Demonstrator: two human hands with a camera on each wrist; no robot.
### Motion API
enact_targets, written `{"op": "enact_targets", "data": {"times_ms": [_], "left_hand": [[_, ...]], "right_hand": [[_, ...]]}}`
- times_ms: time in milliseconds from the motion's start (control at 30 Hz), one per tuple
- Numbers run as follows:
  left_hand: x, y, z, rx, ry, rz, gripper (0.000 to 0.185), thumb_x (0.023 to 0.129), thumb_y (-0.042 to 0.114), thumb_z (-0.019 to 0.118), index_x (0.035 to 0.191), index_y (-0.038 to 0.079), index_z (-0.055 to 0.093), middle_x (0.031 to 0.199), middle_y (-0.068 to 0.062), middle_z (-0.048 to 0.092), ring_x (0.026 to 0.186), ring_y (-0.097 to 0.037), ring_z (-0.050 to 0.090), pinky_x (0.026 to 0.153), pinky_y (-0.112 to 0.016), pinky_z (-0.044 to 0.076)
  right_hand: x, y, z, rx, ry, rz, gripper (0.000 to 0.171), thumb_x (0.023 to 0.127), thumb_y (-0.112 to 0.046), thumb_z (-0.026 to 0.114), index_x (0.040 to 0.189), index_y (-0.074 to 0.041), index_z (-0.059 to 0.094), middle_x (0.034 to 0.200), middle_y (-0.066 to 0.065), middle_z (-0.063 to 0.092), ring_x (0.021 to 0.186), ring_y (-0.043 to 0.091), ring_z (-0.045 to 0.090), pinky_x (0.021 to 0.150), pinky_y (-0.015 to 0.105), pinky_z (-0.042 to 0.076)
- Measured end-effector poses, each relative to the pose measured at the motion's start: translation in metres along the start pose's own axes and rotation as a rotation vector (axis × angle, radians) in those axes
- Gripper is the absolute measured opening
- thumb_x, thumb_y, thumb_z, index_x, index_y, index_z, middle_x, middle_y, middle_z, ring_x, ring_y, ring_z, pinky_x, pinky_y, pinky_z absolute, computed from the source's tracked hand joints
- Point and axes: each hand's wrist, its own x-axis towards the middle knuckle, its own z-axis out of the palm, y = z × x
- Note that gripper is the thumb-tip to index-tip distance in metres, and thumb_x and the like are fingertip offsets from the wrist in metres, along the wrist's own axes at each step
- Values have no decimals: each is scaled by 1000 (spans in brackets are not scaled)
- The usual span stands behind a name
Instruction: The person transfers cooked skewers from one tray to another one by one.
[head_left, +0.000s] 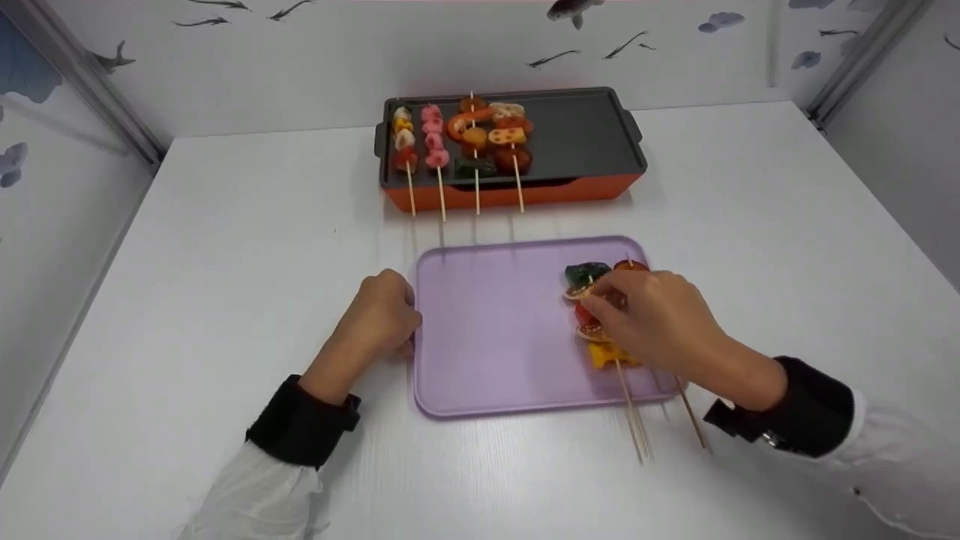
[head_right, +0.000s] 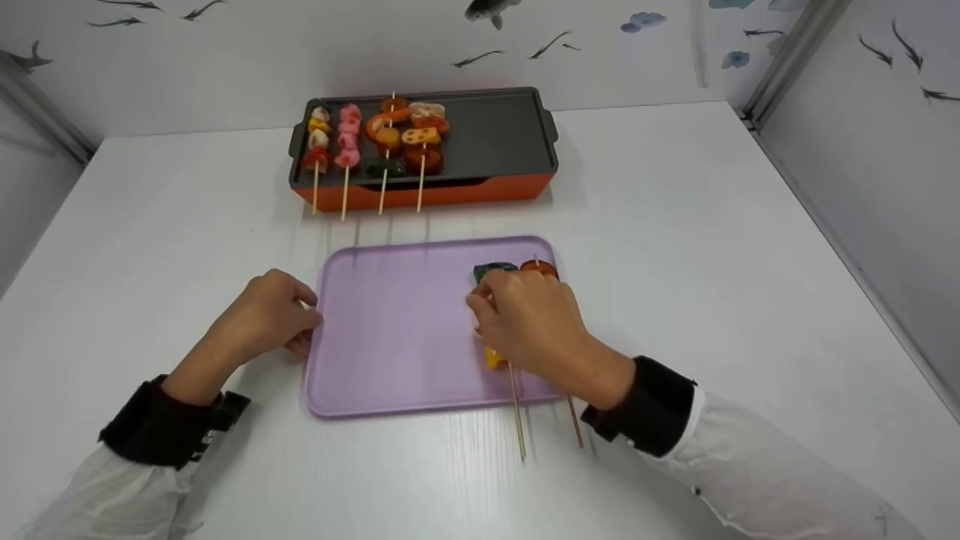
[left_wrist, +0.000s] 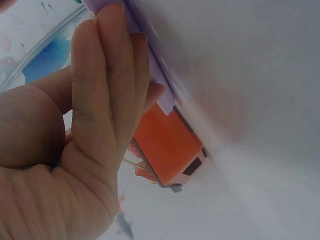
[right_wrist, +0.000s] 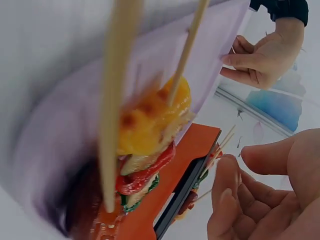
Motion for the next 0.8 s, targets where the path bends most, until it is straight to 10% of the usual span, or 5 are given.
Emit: {"op": "enact_targets", "data": {"times_ms": [400,800], "left_hand": [[-2,-4,-1,-35,22,45,30,87,-14,52,62,0,60,61,-13,67,49,-17,67,44,-24,51],[0,-1,-1,-9,14,2,25,90,-11,56,68,-1,64,66,-13,67,52,-17,65,45,-24,50]], "right_hand": [[82,-11,-10,279,-84,178,56,106,-40,61,147,-2,51,131,16,67,114,31,67,95,49,54],[138,-11,1,1118,-255,580,72,109,-44,51,162,-1,26,154,23,45,135,39,55,105,45,53]]}}
